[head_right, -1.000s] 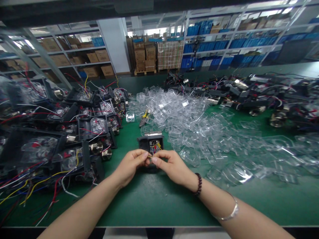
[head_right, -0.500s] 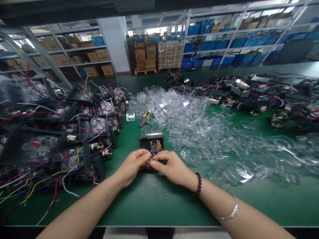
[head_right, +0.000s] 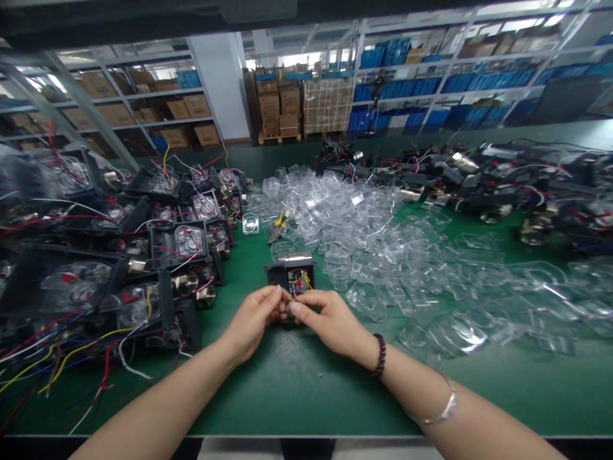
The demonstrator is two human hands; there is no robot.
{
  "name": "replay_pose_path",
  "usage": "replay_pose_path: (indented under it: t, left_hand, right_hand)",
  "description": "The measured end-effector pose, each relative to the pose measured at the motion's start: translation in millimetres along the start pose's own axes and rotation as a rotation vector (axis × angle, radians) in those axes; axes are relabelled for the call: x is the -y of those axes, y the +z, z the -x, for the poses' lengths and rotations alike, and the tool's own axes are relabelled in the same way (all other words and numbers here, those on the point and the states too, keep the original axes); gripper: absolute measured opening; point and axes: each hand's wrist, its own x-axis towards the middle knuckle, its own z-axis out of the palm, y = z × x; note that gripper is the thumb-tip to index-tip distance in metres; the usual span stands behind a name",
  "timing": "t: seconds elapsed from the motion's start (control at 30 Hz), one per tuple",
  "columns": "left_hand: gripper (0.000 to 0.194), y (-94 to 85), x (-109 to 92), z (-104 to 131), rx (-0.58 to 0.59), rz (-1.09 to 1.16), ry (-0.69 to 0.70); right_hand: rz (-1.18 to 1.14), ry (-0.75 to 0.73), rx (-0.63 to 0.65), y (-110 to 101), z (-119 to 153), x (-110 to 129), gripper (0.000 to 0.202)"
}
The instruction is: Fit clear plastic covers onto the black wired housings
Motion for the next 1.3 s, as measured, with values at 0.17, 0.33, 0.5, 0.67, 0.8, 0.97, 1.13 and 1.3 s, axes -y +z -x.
replay_pose_path:
  t: [0.17, 0.33, 0.5, 0.67, 0.8, 0.97, 1.13, 1.3]
  left_hand:
    - [0.024, -1.4, -3.9, 3.1, -0.055, -0.264, 0.179]
    - [0.018, -1.2, -3.1, 2.5, -0.03, -0.35, 0.196]
    - [0.024, 0.7, -1.0, 1.5, 0.057, -0.246, 0.118]
    - [0.028, 1.4, -0.6, 2.5, 0.067, -0.193, 0.096]
    - [0.029, -0.1, 1.1, 2.5, 0.042, -0.216, 0.135]
    - [0.016, -1.2, 0.2, 2.0, -0.033, -0.404, 0.296]
    - [0.019, -1.1, -3.0, 2.3, -0.044, -0.434, 0.245]
    - [0.03, 0.5, -0.2, 1.8, 0.041, -0.147, 0.05]
  right_hand:
    - [0.031, 0.0, -0.051, -0.5, 0.1, 0.3, 0.039]
    - [0.085, -0.058, -0.045, 0.1, 0.4, -0.2, 0.04]
    - [0.086, -0.091, -0.024, 0.3, 0.3, -0.6, 0.04]
    - [0.058, -0.078, -0.032, -0.8, 0.0, 0.5, 0.039]
    - [0.07, -0.075, -0.057, -1.1, -0.1, -0.3, 0.04]
    - [0.177, -0.13, -0.078, 1.2, 0.9, -2.9, 0.04]
    - [0.319, -0.2, -0.093, 3.8, 1.2, -5.5, 0.036]
    - [0.251, -0.158, -0.068, 2.1, 1.7, -4.6, 0.033]
